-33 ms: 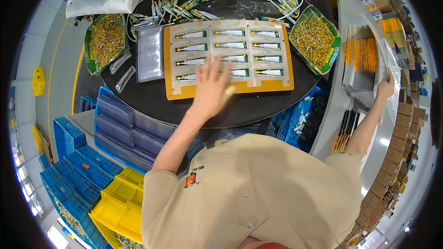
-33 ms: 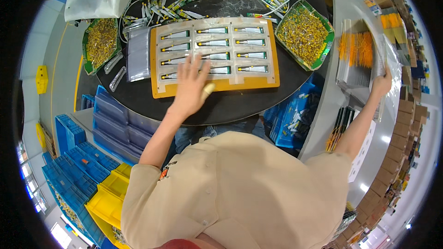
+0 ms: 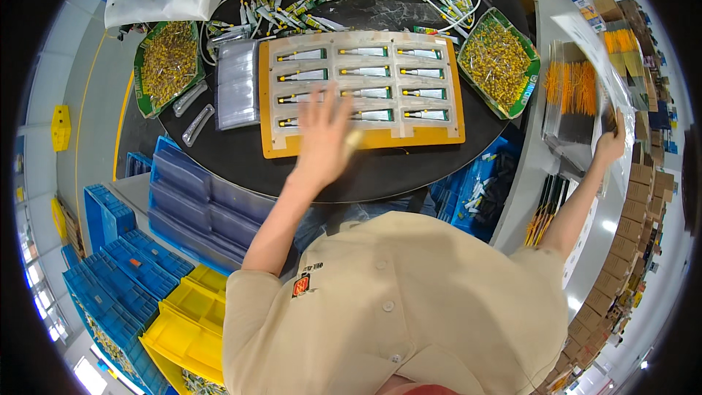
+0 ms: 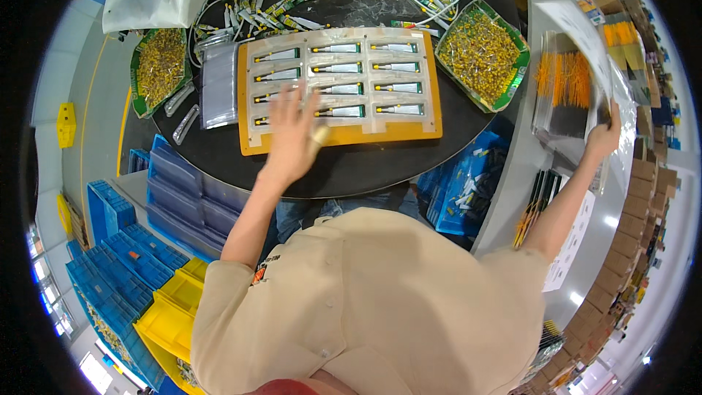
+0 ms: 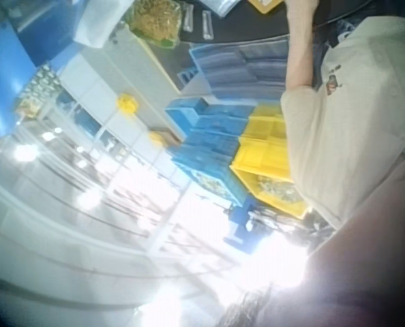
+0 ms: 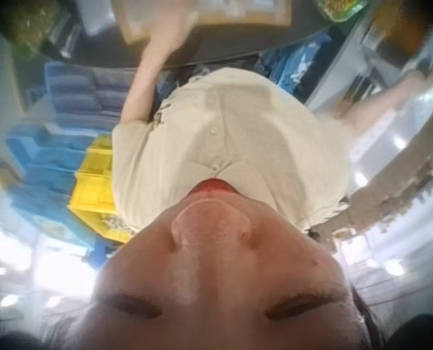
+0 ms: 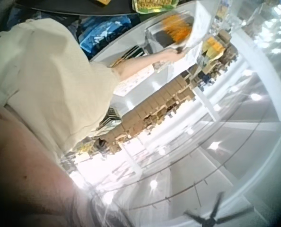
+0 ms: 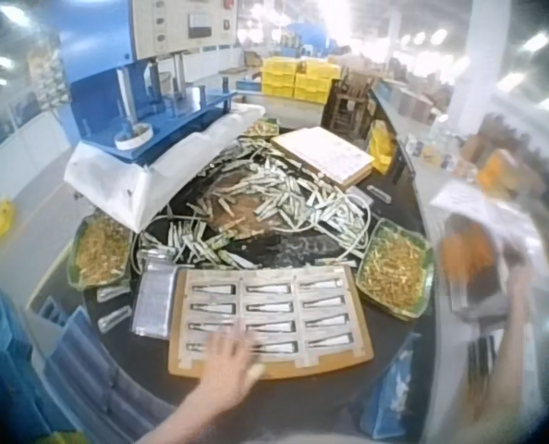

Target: The person places small electronic components into a yellow tray, then adds yellow connectors to each slot. The person repeats this process multiple times, handling components and connectors by hand.

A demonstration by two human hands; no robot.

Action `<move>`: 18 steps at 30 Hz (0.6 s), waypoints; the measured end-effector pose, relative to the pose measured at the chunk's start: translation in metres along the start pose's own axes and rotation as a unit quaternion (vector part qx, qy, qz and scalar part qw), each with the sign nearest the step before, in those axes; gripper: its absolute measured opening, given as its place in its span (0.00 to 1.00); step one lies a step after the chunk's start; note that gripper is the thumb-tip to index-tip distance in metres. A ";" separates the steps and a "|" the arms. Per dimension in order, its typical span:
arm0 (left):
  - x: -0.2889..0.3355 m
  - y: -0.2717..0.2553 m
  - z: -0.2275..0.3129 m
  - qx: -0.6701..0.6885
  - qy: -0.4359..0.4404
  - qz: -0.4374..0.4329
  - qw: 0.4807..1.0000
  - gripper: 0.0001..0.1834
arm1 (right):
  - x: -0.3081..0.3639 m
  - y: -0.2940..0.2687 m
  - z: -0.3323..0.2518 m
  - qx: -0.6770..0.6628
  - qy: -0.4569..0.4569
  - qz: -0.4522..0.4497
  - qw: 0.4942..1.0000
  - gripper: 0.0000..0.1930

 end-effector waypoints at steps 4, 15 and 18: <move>0.010 -0.063 -0.068 0.041 -0.103 0.180 0.977 0.27 | 0.115 -0.061 -0.159 -0.230 -0.104 -0.026 0.967 0.32; -0.080 -0.030 -0.079 -0.070 -0.018 0.033 0.997 0.31 | 0.319 -0.047 -0.342 -0.290 -0.407 -0.339 0.797 0.25; -0.075 0.008 -0.063 -0.097 -0.030 -0.037 0.994 0.33 | 0.282 -0.009 -0.302 -0.286 -0.354 -0.323 0.830 0.24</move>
Point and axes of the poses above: each hand's wrist, its own x-axis away from the middle knuckle, its own y-axis out of the palm, z = x × y, the point moved 7 cm from there along -x, towards the middle knuckle, and after that the axes turned 9 degrees about x, right-handed, at the moved point
